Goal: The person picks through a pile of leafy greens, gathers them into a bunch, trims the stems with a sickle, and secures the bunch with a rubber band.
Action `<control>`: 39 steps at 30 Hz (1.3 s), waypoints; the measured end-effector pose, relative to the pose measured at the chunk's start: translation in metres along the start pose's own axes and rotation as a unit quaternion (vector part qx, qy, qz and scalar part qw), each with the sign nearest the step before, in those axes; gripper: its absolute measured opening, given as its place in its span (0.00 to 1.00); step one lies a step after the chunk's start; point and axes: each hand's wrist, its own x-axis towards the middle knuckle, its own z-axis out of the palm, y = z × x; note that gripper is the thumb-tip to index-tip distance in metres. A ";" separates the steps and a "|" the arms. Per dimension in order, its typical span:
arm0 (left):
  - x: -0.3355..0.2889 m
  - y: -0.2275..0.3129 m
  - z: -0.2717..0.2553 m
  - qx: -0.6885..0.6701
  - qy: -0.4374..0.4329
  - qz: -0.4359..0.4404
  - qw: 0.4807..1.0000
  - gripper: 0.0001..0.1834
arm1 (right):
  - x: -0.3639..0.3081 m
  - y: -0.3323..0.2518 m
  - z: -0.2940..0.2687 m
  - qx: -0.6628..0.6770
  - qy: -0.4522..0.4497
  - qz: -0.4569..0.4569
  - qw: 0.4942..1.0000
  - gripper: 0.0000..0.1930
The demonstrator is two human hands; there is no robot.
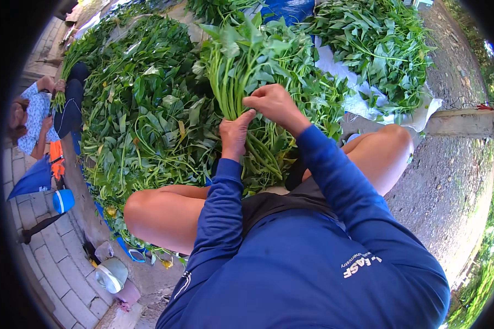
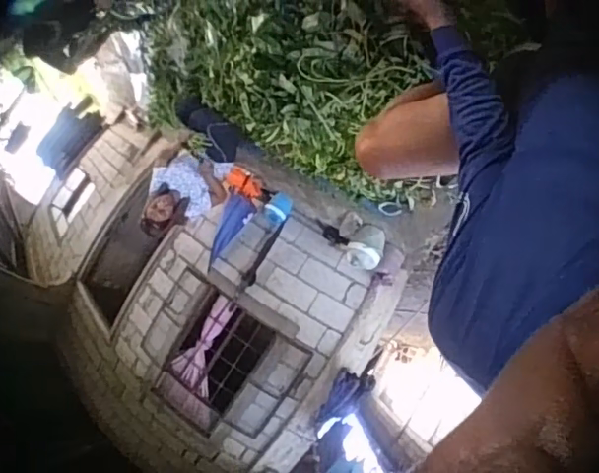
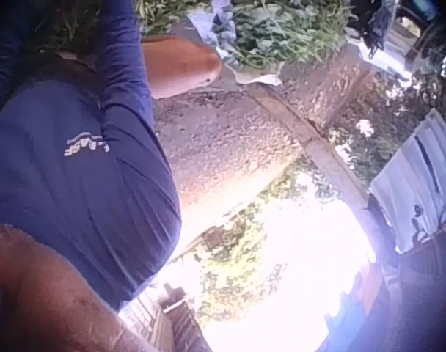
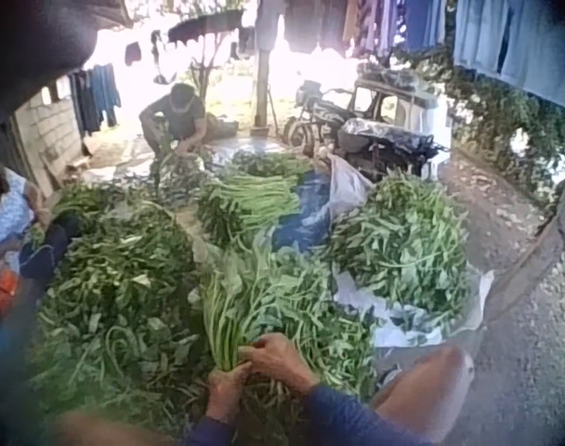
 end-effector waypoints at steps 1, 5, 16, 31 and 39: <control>-0.002 0.001 0.005 0.029 0.001 -0.029 0.999 0.21 | 0.012 0.008 0.010 0.009 0.012 0.022 1.000 0.18; -0.011 -0.002 0.009 0.067 -0.003 0.016 0.998 0.24 | 0.022 0.032 0.026 0.145 -0.014 0.056 0.988 0.18; -0.006 -0.003 -0.012 -0.087 0.020 -0.096 0.991 0.15 | 0.019 0.030 0.068 0.192 -0.067 -0.051 0.978 0.24; -0.004 0.130 -0.088 -0.037 0.271 0.105 0.956 0.14 | 0.017 0.083 0.118 0.119 0.111 -0.005 0.987 0.16; -0.032 0.161 -0.106 0.000 0.256 0.108 0.961 0.10 | 0.083 0.143 0.161 -0.064 -0.029 0.219 0.973 0.14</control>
